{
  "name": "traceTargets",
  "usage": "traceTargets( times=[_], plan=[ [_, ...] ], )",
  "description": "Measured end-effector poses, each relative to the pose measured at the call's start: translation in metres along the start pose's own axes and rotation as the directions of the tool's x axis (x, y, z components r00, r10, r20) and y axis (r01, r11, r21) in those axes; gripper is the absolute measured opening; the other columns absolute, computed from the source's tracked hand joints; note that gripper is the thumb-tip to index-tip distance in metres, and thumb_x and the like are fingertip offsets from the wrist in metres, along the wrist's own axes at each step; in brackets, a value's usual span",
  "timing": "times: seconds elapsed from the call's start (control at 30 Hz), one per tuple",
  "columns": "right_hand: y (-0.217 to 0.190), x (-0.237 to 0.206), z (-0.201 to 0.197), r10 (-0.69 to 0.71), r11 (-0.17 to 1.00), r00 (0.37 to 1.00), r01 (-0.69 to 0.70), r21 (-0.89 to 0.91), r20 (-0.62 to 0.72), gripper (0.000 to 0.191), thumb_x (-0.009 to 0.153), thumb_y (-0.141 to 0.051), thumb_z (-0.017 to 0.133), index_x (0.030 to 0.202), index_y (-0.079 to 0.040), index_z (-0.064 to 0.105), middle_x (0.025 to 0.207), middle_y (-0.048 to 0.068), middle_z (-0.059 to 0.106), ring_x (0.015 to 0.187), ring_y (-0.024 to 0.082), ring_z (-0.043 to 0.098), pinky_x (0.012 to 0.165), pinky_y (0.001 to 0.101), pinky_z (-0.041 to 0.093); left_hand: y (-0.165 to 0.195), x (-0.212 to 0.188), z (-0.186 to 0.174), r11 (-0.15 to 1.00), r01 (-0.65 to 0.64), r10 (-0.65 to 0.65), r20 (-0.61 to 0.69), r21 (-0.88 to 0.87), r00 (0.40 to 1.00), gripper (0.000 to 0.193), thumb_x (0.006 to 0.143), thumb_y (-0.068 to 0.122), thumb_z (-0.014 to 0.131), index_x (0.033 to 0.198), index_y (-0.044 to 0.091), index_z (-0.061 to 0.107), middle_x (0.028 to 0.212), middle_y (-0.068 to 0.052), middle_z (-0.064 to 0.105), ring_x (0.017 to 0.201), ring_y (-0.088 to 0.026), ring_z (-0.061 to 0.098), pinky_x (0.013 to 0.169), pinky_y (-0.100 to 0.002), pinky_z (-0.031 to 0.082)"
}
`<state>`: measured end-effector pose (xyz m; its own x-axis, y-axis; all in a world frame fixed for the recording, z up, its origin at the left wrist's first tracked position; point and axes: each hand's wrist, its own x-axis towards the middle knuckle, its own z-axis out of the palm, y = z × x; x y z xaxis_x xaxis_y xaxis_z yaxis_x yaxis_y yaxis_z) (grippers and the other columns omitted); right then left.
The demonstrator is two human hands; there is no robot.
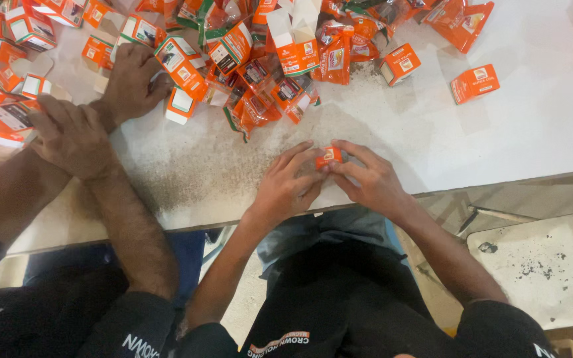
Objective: The person sits at a table covered with small orange product boxes and plastic-wrapped items, folding cardboard boxes and placing the wrapped items inside, then setting the closed boxes back onto the table pile. They repeat this packing cycle one item at a time while other workers handle boxes nearby.
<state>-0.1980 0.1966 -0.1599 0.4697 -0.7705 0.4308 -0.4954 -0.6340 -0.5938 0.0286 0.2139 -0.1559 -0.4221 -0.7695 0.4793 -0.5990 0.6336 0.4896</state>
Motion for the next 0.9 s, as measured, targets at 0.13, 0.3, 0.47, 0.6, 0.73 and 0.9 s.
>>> traceTargets(
  times=[0.13,0.3,0.47,0.6,0.73,0.9],
  plan=[
    [-0.002,0.001,-0.022,0.123,0.964,0.981,-0.154,-0.216,-0.149,0.029,0.08,-0.014,0.084,0.108,-0.011,0.074,0.128,0.013,0.067,0.116,0.033,0.065,0.096,0.0425,0.056,-0.012,0.018,-0.008,0.995,0.004,-0.003,-0.005,0.096,1.0,0.026,0.087,0.019,0.08,0.112,0.013,0.072,0.139,-0.007,0.064,0.139,-0.033,0.056,0.111,-0.047,0.049],
    [0.004,0.027,-0.038,0.084,0.861,0.933,-0.244,-0.445,-0.35,0.043,0.089,-0.009,0.078,0.13,-0.007,0.068,0.134,0.018,0.062,0.12,0.036,0.061,0.098,0.0453,0.054,-0.049,0.097,-0.004,0.897,0.321,-0.226,-0.306,0.305,0.925,0.081,0.083,0.047,0.087,0.139,-0.002,0.055,0.149,-0.027,0.047,0.136,-0.046,0.044,0.109,-0.059,0.039],
    [0.014,0.111,-0.002,0.166,0.918,0.98,-0.194,-0.346,-0.109,0.063,0.088,-0.016,0.077,0.146,-0.007,0.054,0.137,0.019,0.058,0.123,0.039,0.057,0.093,0.0504,0.053,-0.066,0.147,0.004,0.808,0.394,-0.288,-0.289,0.438,0.913,0.061,0.077,0.043,0.084,0.117,0.002,0.062,0.141,-0.027,0.05,0.135,-0.05,0.042,0.109,-0.064,0.036],
    [0.018,0.151,0.001,0.063,0.895,0.983,-0.133,-0.426,-0.174,0.073,0.078,-0.02,0.078,0.146,-0.008,0.053,0.124,0.024,0.059,0.115,0.045,0.054,0.088,0.0521,0.052,-0.045,0.101,-0.003,0.935,0.284,-0.227,-0.259,0.211,0.939,0.02,0.093,0.015,0.074,0.109,0.007,0.065,0.148,-0.015,0.056,0.129,-0.036,0.06,0.107,-0.047,0.051],
    [0.018,0.115,0.003,0.145,0.84,0.987,-0.158,-0.52,-0.066,0.047,0.089,-0.017,0.072,0.134,-0.015,0.06,0.112,0.012,0.068,0.114,0.038,0.062,0.092,0.0502,0.054,-0.013,0.05,-0.009,0.936,0.337,-0.349,-0.161,-0.096,0.923,0.043,0.082,0.012,0.078,0.124,0.009,0.067,0.134,-0.013,0.062,0.104,-0.03,0.067,0.098,-0.046,0.054],
    [0.007,0.024,-0.028,0.679,0.691,0.732,-0.662,0.291,0.051,0.035,0.09,-0.013,0.07,0.123,-0.006,0.063,0.098,0.009,0.073,0.087,0.015,0.074,0.075,0.0332,0.057,0.002,0.023,0.002,0.93,0.286,-0.318,-0.113,-0.232,0.941,0.075,0.076,0.016,0.085,0.144,0.01,0.053,0.116,-0.014,0.067,0.107,-0.035,0.064,0.093,-0.046,0.053]
  ],
)
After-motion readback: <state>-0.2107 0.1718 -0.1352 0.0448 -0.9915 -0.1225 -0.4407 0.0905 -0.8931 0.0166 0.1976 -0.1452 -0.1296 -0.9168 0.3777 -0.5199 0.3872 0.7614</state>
